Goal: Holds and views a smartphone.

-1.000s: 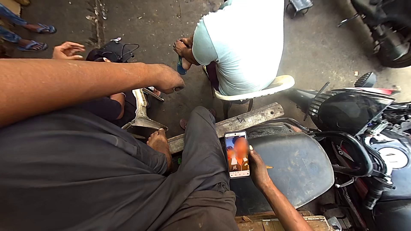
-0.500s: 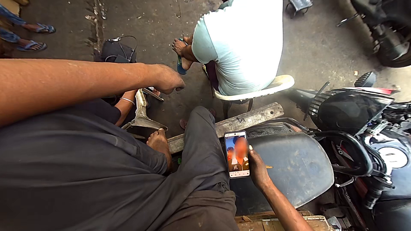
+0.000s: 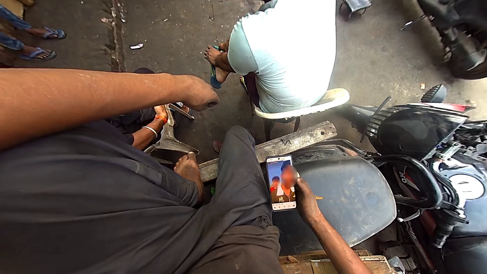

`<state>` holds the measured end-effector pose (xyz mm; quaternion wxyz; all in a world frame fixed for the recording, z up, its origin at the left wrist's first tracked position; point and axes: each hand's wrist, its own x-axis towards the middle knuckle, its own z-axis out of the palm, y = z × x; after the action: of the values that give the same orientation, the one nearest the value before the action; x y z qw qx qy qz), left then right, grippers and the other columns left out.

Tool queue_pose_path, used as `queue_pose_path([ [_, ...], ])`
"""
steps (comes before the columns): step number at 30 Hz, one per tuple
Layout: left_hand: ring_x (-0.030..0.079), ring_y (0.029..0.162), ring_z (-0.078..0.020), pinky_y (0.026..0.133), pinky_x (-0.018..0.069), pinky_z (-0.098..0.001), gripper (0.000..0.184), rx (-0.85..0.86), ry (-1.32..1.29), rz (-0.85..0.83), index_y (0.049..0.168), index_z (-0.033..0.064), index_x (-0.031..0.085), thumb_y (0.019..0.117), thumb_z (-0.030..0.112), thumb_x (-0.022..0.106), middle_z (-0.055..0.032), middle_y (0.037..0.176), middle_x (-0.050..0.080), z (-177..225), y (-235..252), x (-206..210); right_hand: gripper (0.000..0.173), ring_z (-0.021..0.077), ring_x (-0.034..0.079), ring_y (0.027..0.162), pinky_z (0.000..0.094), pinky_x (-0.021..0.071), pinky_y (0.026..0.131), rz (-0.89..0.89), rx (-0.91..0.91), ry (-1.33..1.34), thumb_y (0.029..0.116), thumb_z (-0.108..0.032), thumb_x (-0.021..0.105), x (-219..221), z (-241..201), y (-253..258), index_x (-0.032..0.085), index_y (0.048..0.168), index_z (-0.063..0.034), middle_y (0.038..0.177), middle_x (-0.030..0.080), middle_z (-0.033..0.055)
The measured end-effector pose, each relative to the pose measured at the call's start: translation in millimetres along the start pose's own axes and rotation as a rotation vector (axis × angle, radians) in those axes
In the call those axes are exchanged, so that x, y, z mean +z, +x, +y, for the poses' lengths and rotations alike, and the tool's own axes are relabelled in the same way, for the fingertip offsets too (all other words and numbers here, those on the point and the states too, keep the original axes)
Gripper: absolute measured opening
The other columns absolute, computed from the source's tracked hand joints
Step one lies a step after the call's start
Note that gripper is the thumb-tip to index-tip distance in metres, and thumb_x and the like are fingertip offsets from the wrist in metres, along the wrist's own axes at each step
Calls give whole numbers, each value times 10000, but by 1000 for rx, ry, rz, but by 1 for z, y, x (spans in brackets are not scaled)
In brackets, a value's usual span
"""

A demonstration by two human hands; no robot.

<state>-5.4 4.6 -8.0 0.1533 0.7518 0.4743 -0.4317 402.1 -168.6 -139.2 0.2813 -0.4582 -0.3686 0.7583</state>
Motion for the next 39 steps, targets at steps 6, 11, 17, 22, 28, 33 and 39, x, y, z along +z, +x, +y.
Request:
queue_pose_path([
  [6,684,954,-301,805,547,-526,137,-12,2,17,1074,108,699,943,78,671,-87,981,694,2,0,0,543,171,694,953,359,572,876,4,0,-4,1067,-430,273,0,0,0,674,1198,-87,1019,718,95],
  [11,685,950,-289,801,554,-522,88,44,-8,75,1016,101,704,934,85,678,-77,1022,690,-8,7,10,553,175,697,951,365,575,878,-4,-3,-2,1068,-447,278,0,0,0,677,1199,-88,1022,721,102],
  [17,689,945,-303,790,550,-535,144,11,8,41,1036,124,706,906,62,695,-80,991,703,-4,4,7,545,166,694,948,355,573,872,-6,-8,-6,1075,-425,261,0,-1,0,673,1202,-92,1019,718,93],
  [22,687,939,-300,788,542,-527,110,-5,3,25,1051,116,696,950,92,658,-82,958,696,1,0,1,543,172,691,965,361,569,883,-6,-6,-8,1078,-420,261,0,-1,0,671,1215,-91,1033,716,97],
  [28,668,877,-281,765,533,-497,36,17,-10,57,952,88,663,968,112,641,-78,889,661,3,-3,-2,546,172,695,958,363,572,879,-5,-4,2,1071,-435,271,0,0,0,672,1210,-90,1028,719,100],
  [33,675,924,-284,792,539,-497,57,25,12,45,993,91,676,968,135,651,-82,940,674,3,-1,-2,532,152,689,900,339,574,829,-4,-12,-4,1064,-441,285,-1,2,1,680,1162,-99,965,710,81],
  [39,677,994,-304,832,544,-526,129,23,17,47,1056,91,698,935,62,665,-92,1032,688,4,-2,-3,544,144,688,866,332,579,806,-19,-26,-14,1067,-452,271,-1,1,0,678,1153,-102,934,706,72],
])
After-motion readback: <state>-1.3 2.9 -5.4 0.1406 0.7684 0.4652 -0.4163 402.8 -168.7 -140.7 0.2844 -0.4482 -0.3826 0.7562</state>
